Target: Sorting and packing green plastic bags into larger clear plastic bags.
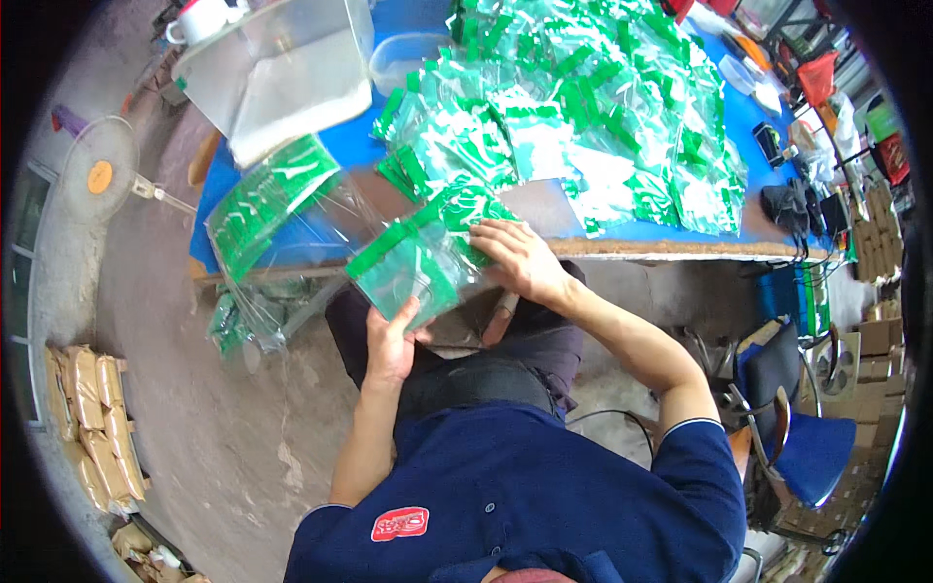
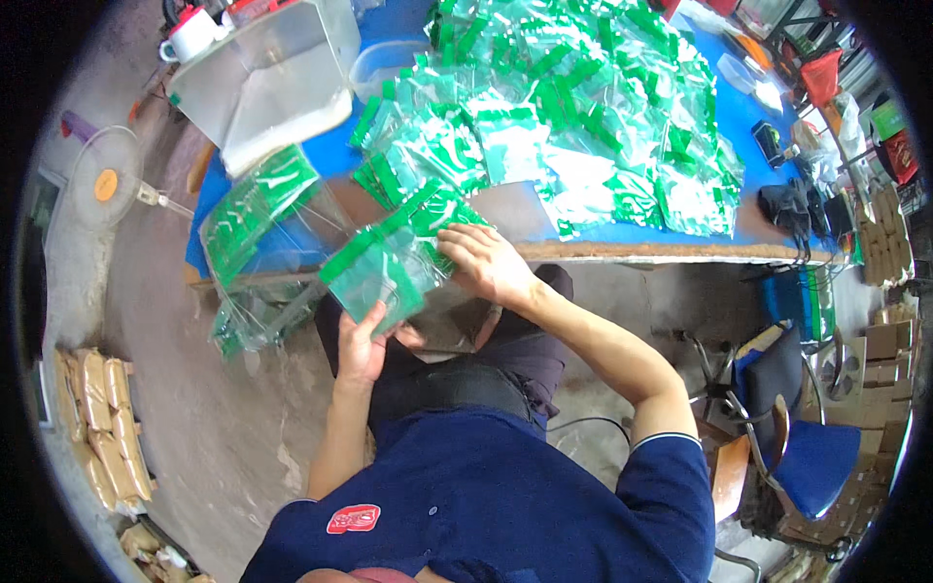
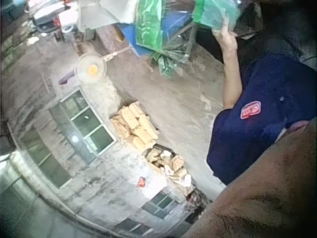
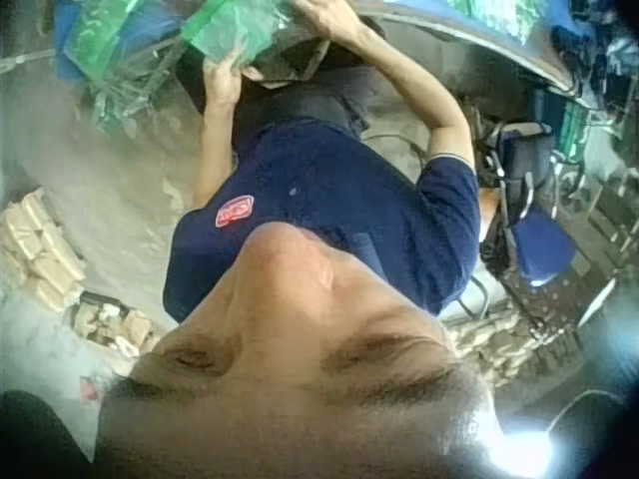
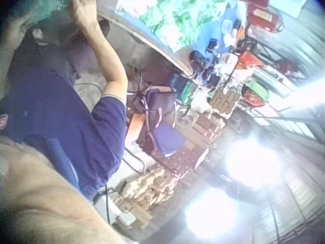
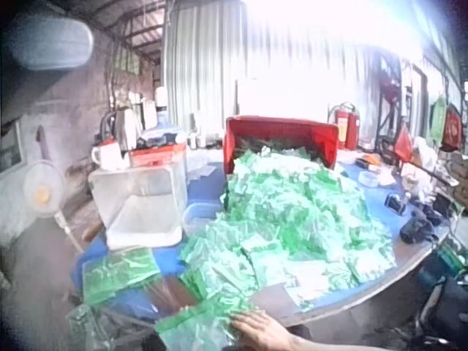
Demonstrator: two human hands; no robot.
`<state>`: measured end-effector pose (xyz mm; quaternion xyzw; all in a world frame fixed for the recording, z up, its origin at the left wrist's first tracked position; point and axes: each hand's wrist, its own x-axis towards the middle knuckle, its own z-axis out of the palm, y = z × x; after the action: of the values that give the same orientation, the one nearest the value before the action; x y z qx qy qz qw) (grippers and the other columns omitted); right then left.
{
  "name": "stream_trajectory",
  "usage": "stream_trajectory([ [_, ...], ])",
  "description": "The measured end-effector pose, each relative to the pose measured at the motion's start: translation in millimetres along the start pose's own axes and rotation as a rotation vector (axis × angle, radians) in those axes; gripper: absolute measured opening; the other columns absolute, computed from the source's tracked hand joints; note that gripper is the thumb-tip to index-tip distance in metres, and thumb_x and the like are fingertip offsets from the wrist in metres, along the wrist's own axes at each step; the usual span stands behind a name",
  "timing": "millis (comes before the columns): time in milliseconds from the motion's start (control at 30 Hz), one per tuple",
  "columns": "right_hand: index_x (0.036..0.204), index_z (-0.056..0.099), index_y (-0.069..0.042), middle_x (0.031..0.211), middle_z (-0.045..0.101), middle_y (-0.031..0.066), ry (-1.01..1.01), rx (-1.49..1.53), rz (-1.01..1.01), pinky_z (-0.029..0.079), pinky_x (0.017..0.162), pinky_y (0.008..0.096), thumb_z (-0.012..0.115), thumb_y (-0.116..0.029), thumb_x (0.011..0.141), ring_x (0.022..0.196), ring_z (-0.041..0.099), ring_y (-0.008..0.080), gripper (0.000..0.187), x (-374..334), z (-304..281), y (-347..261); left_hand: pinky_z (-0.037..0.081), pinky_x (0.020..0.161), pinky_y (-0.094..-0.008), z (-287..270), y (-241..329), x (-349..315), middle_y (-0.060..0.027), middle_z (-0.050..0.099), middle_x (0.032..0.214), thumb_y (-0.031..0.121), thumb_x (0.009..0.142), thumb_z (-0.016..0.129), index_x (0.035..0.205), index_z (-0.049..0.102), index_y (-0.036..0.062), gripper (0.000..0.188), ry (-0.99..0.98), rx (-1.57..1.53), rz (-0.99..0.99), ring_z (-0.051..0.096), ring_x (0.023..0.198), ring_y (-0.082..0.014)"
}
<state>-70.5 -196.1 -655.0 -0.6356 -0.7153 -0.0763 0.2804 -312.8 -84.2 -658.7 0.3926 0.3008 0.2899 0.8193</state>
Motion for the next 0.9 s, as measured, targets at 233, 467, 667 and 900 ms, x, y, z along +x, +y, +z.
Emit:
stream_trajectory([
  [233,0.115,0.062,-0.002,0.106,0.069,0.0035,0.870,0.988,0.758,0.049,0.080,0.0260,0.062,-0.013,0.101,0.090,0.061,0.0074,0.018,19.3,3.0,-1.8,0.046,0.052,-0.0220,10.6,-21.1,15.3,-0.0056,0.069,0.106,0.012,0.095,0.069,0.119,0.063,0.0031,0.026,0.036,-0.025,0.038,0.068,0.081,-0.0145],
  [467,0.122,0.057,-0.003,0.100,0.070,0.0053,0.760,1.066,1.067,0.050,0.079,0.0261,0.068,-0.014,0.097,0.090,0.063,0.0088,0.030,8.1,7.0,-18.1,0.056,0.070,-0.0246,-9.4,-13.9,8.2,-0.0070,0.062,0.124,0.012,0.091,0.072,0.137,0.047,0.0019,0.054,-0.091,-0.007,0.010,0.066,0.101,-0.0165],
  [667,0.100,0.067,-0.001,0.083,0.068,0.0072,0.204,0.995,0.820,0.050,0.074,0.0340,0.058,-0.036,0.103,0.082,0.058,0.0109,0.037,37.8,9.2,-67.5,0.047,0.106,-0.0401,-3.4,-28.6,5.8,-0.0070,0.062,0.131,0.010,0.093,0.068,0.137,0.051,0.0038,0.048,-0.100,-0.342,-0.216,0.058,0.123,-0.0224],
  [900,0.141,0.046,0.003,0.148,0.043,0.0285,-0.005,-0.282,0.290,0.025,0.116,0.0613,0.056,-0.064,0.091,0.143,0.033,0.0455,0.084,76.4,30.1,33.9,0.054,0.089,-0.0374,-16.0,-20.2,16.9,-0.0055,0.066,0.123,0.022,0.101,0.060,0.134,0.054,0.0060,0.037,-0.090,-0.374,-0.203,0.064,0.112,-0.0209],
])
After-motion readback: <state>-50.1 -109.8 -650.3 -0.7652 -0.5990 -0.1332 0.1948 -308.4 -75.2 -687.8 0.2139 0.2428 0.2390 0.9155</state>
